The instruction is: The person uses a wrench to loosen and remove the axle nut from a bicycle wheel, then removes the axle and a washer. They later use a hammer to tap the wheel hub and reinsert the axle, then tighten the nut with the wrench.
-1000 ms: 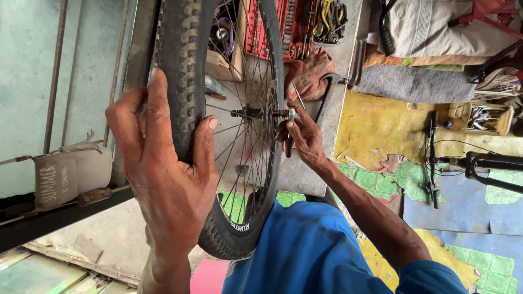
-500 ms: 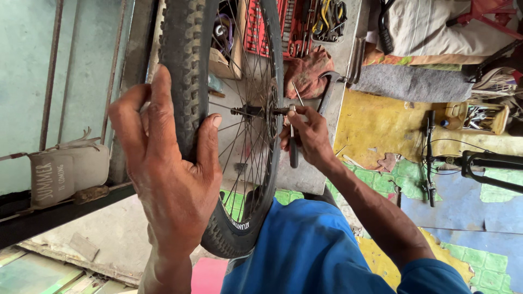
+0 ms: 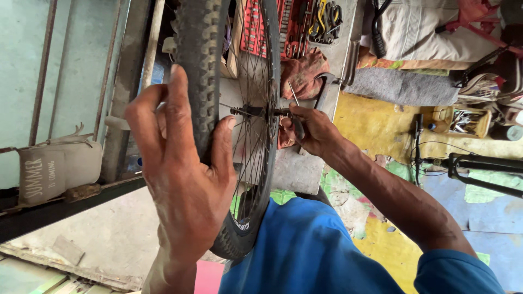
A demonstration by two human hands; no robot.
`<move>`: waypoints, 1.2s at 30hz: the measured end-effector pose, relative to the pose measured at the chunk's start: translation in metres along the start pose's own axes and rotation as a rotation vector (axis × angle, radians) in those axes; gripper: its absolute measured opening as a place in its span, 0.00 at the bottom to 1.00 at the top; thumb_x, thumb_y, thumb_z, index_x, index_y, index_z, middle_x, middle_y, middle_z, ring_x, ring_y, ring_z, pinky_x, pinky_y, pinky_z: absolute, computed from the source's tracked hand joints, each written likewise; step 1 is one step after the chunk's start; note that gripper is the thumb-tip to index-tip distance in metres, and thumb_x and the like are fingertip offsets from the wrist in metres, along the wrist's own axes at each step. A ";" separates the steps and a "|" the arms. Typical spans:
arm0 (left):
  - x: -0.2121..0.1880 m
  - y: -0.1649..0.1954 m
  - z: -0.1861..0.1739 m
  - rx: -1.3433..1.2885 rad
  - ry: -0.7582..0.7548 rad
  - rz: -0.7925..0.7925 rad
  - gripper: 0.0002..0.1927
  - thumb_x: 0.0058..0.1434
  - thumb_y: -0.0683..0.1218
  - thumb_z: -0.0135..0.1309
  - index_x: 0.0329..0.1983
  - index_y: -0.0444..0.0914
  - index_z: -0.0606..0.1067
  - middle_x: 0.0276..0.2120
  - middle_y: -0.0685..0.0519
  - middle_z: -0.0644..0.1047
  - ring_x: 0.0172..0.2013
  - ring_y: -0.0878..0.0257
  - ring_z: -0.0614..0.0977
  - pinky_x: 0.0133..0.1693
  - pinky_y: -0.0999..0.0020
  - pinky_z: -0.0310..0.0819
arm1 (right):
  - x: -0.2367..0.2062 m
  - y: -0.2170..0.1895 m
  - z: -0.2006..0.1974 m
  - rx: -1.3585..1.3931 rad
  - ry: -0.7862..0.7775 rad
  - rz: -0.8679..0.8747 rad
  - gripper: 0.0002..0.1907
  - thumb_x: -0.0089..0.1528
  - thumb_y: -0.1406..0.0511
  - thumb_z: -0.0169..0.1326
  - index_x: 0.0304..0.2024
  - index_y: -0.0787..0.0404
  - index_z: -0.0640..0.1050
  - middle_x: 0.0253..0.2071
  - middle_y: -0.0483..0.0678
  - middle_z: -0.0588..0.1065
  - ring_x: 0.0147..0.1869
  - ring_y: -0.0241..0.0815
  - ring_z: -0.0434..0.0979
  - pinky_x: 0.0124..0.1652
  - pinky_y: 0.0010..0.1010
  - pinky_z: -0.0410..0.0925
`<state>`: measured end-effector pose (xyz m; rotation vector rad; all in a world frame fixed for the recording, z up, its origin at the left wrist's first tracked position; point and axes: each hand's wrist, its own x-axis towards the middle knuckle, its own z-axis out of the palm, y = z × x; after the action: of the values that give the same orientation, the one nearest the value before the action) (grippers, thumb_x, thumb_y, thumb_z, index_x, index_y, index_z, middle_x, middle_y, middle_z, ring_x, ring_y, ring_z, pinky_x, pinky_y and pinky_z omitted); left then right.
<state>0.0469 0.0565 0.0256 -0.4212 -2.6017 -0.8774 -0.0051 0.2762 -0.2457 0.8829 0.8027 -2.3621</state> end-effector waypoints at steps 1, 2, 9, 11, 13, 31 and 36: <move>0.000 0.000 0.001 -0.004 0.003 0.001 0.35 0.74 0.42 0.63 0.75 0.35 0.57 0.61 0.41 0.61 0.57 0.52 0.75 0.51 0.64 0.77 | 0.000 0.000 -0.001 -0.019 0.007 0.005 0.10 0.70 0.63 0.51 0.40 0.64 0.67 0.28 0.51 0.74 0.25 0.36 0.76 0.23 0.23 0.75; -0.001 0.000 0.001 0.003 0.003 0.006 0.35 0.74 0.42 0.63 0.76 0.35 0.56 0.61 0.41 0.61 0.58 0.52 0.75 0.52 0.64 0.77 | 0.001 0.000 -0.001 -0.038 0.013 0.010 0.11 0.70 0.63 0.51 0.40 0.63 0.67 0.28 0.51 0.74 0.24 0.36 0.75 0.22 0.23 0.75; 0.000 -0.002 0.005 -0.010 0.001 0.013 0.35 0.73 0.42 0.63 0.75 0.33 0.56 0.61 0.40 0.61 0.56 0.53 0.75 0.50 0.65 0.76 | 0.006 -0.003 -0.008 -0.039 -0.035 0.053 0.12 0.71 0.61 0.50 0.38 0.63 0.68 0.26 0.49 0.74 0.22 0.35 0.75 0.23 0.22 0.75; 0.000 -0.001 0.004 -0.019 -0.006 0.002 0.35 0.73 0.42 0.63 0.75 0.32 0.56 0.61 0.39 0.61 0.56 0.53 0.75 0.49 0.64 0.76 | 0.006 -0.004 -0.008 -0.033 -0.017 0.067 0.12 0.71 0.61 0.49 0.38 0.62 0.67 0.26 0.48 0.73 0.22 0.35 0.75 0.23 0.21 0.75; 0.000 0.000 0.004 -0.009 -0.006 -0.001 0.36 0.73 0.42 0.63 0.75 0.31 0.56 0.61 0.39 0.61 0.55 0.53 0.75 0.50 0.64 0.76 | 0.006 -0.007 -0.007 -0.042 -0.027 0.062 0.12 0.71 0.61 0.49 0.37 0.63 0.67 0.26 0.47 0.73 0.22 0.35 0.76 0.23 0.21 0.75; -0.002 0.004 0.004 -0.005 -0.006 -0.037 0.37 0.71 0.41 0.63 0.77 0.32 0.57 0.62 0.39 0.62 0.57 0.52 0.74 0.50 0.62 0.77 | -0.008 -0.002 -0.008 -0.195 -0.064 -0.046 0.14 0.71 0.61 0.50 0.40 0.66 0.65 0.29 0.57 0.76 0.26 0.41 0.78 0.24 0.30 0.75; -0.003 0.001 0.004 0.019 0.008 -0.018 0.36 0.72 0.42 0.63 0.76 0.33 0.57 0.61 0.39 0.62 0.60 0.50 0.74 0.50 0.62 0.77 | -0.015 0.005 -0.006 -0.332 -0.128 -0.210 0.15 0.69 0.60 0.51 0.47 0.63 0.63 0.27 0.60 0.77 0.24 0.47 0.79 0.22 0.33 0.74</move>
<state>0.0491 0.0593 0.0223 -0.3888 -2.6087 -0.8577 0.0106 0.2801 -0.2405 0.5271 1.2398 -2.3338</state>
